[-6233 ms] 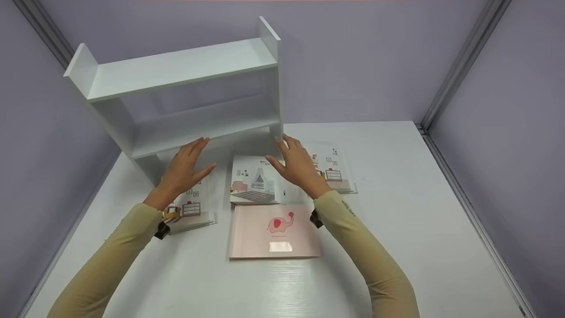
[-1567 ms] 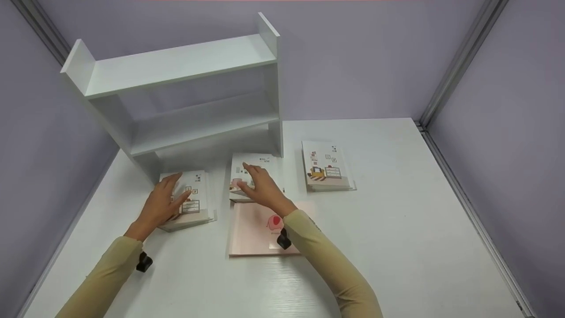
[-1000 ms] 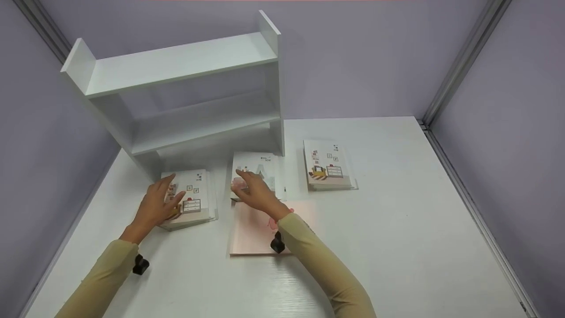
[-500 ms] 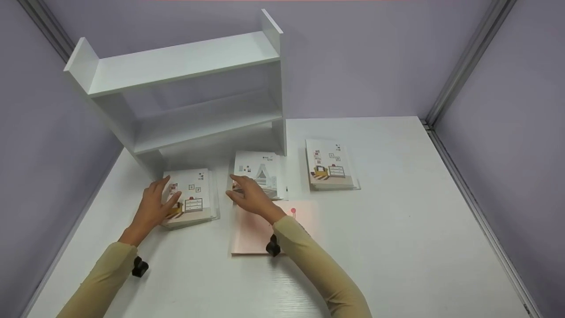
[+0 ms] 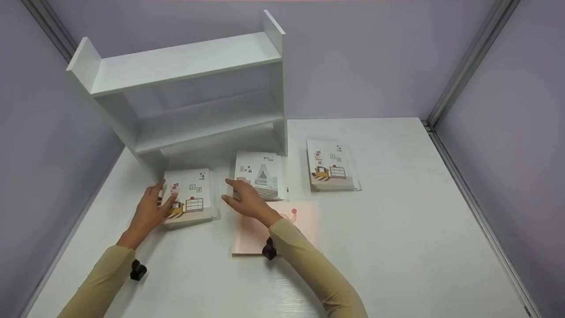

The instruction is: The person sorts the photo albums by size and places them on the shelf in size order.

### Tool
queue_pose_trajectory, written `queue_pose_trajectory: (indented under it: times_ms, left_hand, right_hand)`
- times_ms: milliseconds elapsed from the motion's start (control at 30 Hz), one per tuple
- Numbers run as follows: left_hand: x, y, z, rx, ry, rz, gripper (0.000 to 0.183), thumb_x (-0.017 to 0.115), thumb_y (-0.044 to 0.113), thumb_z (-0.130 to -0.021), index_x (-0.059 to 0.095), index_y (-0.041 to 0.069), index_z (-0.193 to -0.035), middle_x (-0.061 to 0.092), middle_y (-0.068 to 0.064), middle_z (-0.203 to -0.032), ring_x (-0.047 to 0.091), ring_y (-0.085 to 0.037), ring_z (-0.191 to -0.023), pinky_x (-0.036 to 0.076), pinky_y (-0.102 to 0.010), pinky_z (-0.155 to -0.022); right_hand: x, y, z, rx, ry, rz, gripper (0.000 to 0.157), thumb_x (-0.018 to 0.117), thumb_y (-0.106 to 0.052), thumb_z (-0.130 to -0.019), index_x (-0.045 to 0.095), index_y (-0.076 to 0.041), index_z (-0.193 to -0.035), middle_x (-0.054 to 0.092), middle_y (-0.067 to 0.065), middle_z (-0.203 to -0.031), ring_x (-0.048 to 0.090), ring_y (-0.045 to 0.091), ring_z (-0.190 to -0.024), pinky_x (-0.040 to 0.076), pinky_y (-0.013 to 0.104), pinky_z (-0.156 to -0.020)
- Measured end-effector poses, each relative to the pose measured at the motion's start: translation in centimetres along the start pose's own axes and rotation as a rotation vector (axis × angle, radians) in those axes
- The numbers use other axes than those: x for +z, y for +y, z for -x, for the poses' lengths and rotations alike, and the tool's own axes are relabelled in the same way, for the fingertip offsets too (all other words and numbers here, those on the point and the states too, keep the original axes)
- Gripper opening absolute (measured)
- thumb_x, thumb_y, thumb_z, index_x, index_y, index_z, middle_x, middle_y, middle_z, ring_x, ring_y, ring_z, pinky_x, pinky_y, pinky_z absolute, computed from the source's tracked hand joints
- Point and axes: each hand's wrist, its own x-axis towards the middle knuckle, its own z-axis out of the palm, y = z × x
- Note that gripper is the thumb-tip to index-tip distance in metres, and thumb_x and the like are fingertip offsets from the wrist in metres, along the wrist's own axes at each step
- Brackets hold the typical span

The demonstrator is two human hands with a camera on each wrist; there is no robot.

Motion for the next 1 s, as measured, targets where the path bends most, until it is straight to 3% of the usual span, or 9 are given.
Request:
queue_pose_trajectory:
  times_ms: [167,333,700,1000]
  left_hand:
    - [0.1,0.0,0.2,-0.031,-0.024,-0.005,0.070,0.051,0.043,-0.093,0.025,0.005,-0.145,0.043,-0.023,-0.129,0.045,-0.039,-0.117,0.038,-0.053,-0.097]
    - [0.1,-0.2,0.4,-0.064,-0.047,0.006,0.074,0.048,0.048,-0.093,0.021,0.004,-0.147,0.045,-0.024,-0.128,0.048,-0.037,-0.113,0.040,-0.052,-0.096]
    - [0.1,-0.5,0.6,-0.120,-0.106,0.028,0.084,0.043,0.055,-0.092,0.014,-0.002,-0.147,0.031,-0.029,-0.142,0.035,-0.043,-0.129,0.033,-0.053,-0.103]
    - [0.3,-0.6,0.7,-0.125,-0.088,0.046,0.082,0.045,0.055,-0.092,0.015,0.002,-0.148,0.050,-0.026,-0.125,0.052,-0.036,-0.112,0.042,-0.051,-0.094]
  right_hand:
    - [0.2,-0.2,-0.1,0.032,-0.016,0.052,0.056,0.052,-0.035,-0.095,0.040,-0.003,-0.139,0.046,0.012,-0.139,0.047,0.024,-0.124,0.041,0.035,-0.101]
    - [0.4,-0.4,-0.1,0.036,-0.026,0.029,0.055,0.053,-0.033,-0.095,0.039,-0.006,-0.140,0.045,0.013,-0.139,0.048,0.030,-0.123,0.043,0.038,-0.099]
    - [0.9,-0.9,0.0,0.011,-0.042,-0.039,0.053,0.053,-0.032,-0.095,0.040,-0.008,-0.140,0.046,0.014,-0.138,0.050,0.035,-0.120,0.045,0.038,-0.097]
    - [1.2,-1.5,0.0,0.024,-0.072,-0.058,0.053,0.052,-0.034,-0.095,0.039,-0.011,-0.141,0.044,0.011,-0.140,0.049,0.033,-0.122,0.044,0.038,-0.098]
